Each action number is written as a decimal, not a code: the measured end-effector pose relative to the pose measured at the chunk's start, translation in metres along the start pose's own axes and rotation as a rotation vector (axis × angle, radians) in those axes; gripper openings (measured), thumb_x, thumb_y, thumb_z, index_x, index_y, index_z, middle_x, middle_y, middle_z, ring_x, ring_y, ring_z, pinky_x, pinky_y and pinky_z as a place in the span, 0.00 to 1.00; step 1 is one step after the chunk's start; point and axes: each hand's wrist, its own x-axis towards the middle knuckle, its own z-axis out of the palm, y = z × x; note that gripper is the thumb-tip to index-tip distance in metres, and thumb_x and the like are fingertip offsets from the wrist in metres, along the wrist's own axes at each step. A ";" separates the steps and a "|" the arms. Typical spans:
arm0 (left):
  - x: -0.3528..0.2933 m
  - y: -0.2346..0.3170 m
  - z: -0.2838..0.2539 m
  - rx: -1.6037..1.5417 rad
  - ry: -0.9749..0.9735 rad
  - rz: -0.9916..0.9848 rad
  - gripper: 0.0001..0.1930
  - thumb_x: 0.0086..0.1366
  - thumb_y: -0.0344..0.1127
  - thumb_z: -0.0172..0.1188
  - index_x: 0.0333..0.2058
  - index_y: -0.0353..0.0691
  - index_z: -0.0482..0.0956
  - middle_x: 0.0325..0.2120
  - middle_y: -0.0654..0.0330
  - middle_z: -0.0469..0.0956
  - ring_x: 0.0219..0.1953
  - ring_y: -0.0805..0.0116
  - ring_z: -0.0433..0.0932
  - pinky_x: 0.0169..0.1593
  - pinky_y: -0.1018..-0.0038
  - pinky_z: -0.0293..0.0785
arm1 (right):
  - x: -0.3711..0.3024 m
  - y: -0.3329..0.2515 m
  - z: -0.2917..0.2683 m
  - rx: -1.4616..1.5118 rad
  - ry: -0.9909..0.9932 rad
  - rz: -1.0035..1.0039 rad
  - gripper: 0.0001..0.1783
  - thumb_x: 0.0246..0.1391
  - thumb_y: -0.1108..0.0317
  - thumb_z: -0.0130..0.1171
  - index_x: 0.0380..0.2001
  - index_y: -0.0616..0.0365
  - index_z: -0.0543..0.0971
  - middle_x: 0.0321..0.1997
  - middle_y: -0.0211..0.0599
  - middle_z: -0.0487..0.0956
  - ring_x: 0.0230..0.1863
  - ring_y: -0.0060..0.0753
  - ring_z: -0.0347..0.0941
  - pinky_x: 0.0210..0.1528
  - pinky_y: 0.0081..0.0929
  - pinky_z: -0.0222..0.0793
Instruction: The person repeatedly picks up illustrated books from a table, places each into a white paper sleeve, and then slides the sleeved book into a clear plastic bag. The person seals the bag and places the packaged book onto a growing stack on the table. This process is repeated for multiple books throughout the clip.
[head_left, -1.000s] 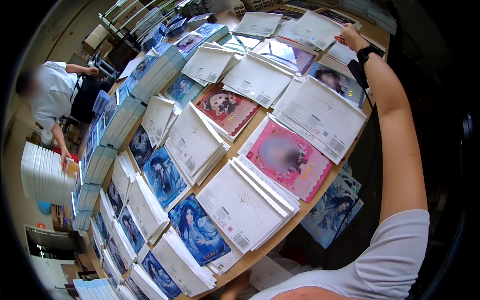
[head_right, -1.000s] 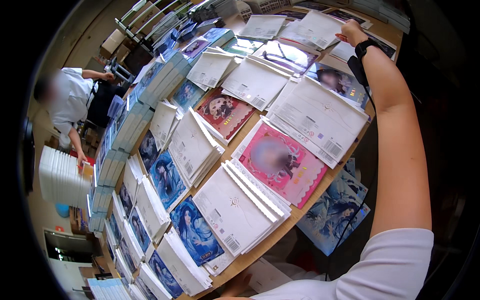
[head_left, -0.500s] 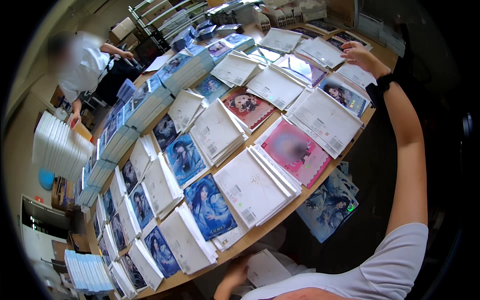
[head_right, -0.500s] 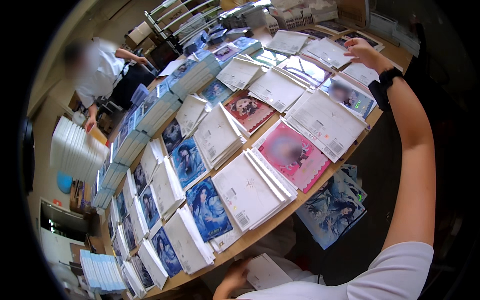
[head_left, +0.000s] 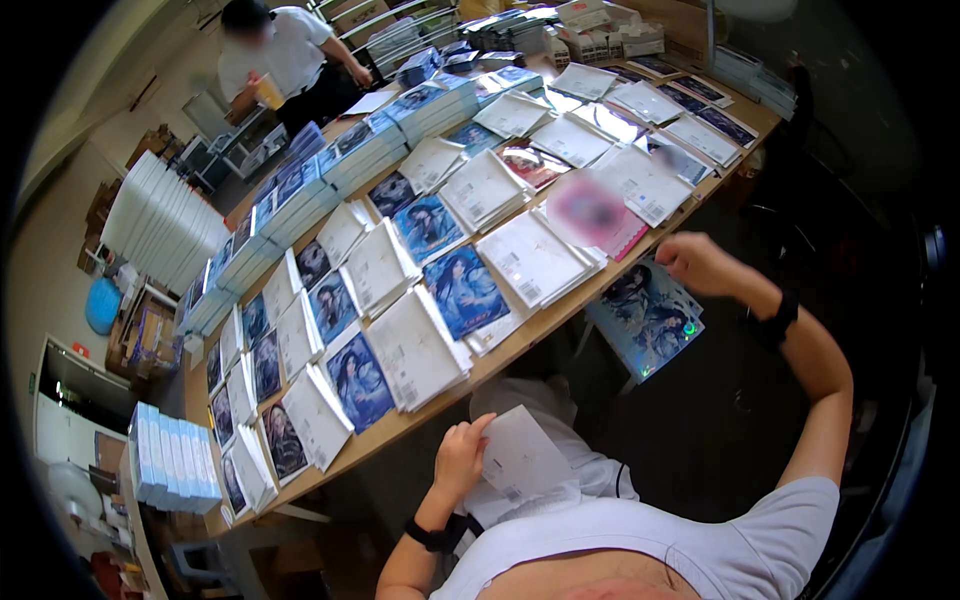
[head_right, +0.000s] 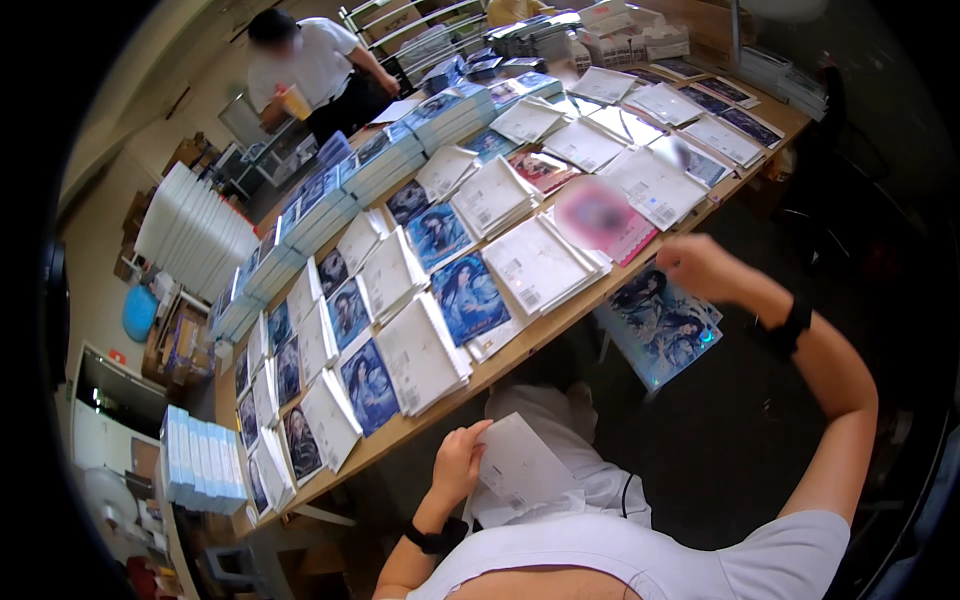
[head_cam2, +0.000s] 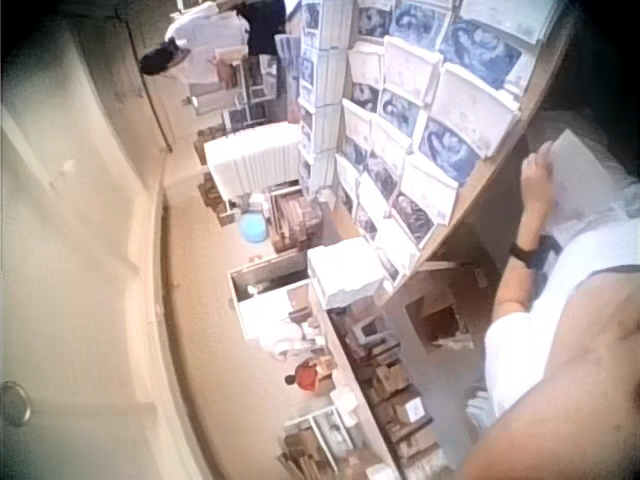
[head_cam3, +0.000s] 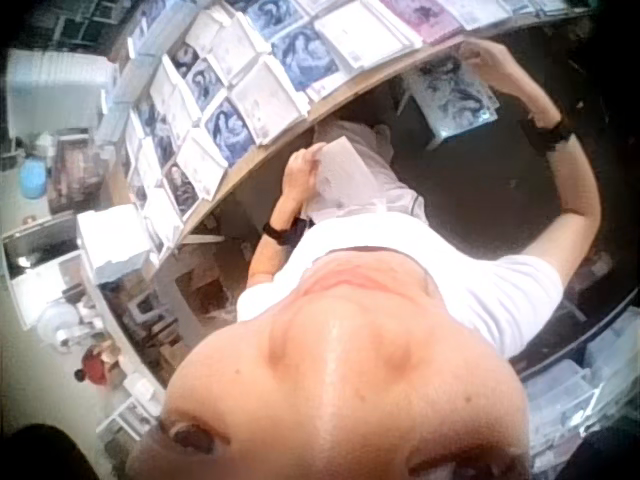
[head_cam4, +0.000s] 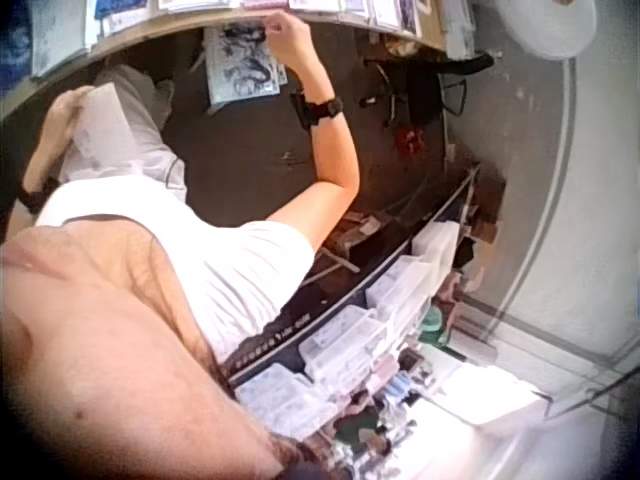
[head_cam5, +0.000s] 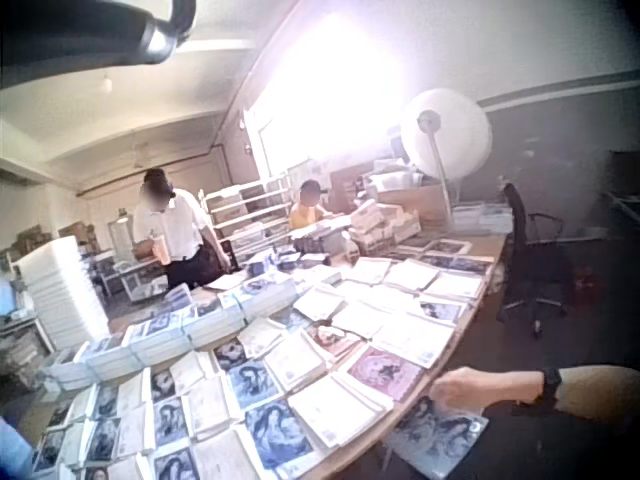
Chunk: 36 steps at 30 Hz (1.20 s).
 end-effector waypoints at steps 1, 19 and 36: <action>-0.012 -0.001 -0.005 0.034 -0.002 -0.039 0.21 0.56 0.27 0.55 0.50 0.47 0.70 0.28 0.53 0.71 0.34 0.52 0.71 0.38 0.61 0.69 | -0.017 -0.016 0.030 0.108 -0.074 -0.059 0.09 0.41 0.77 0.58 0.31 0.61 0.76 0.31 0.45 0.76 0.33 0.45 0.74 0.36 0.34 0.71; -0.052 -0.035 -0.017 -0.005 0.003 -0.073 0.24 0.54 0.26 0.56 0.52 0.48 0.69 0.27 0.53 0.69 0.33 0.52 0.71 0.38 0.62 0.69 | -0.002 -0.185 0.234 0.533 -0.297 -0.195 0.18 0.48 0.79 0.56 0.44 0.58 0.75 0.30 0.43 0.75 0.32 0.42 0.73 0.35 0.31 0.69; -0.035 -0.057 -0.014 -0.033 -0.077 -0.150 0.22 0.54 0.27 0.57 0.50 0.50 0.72 0.26 0.56 0.71 0.32 0.56 0.71 0.36 0.64 0.71 | 0.010 -0.176 0.267 0.588 -0.241 -0.124 0.06 0.45 0.82 0.58 0.28 0.63 0.75 0.26 0.36 0.74 0.24 0.24 0.74 0.24 0.19 0.66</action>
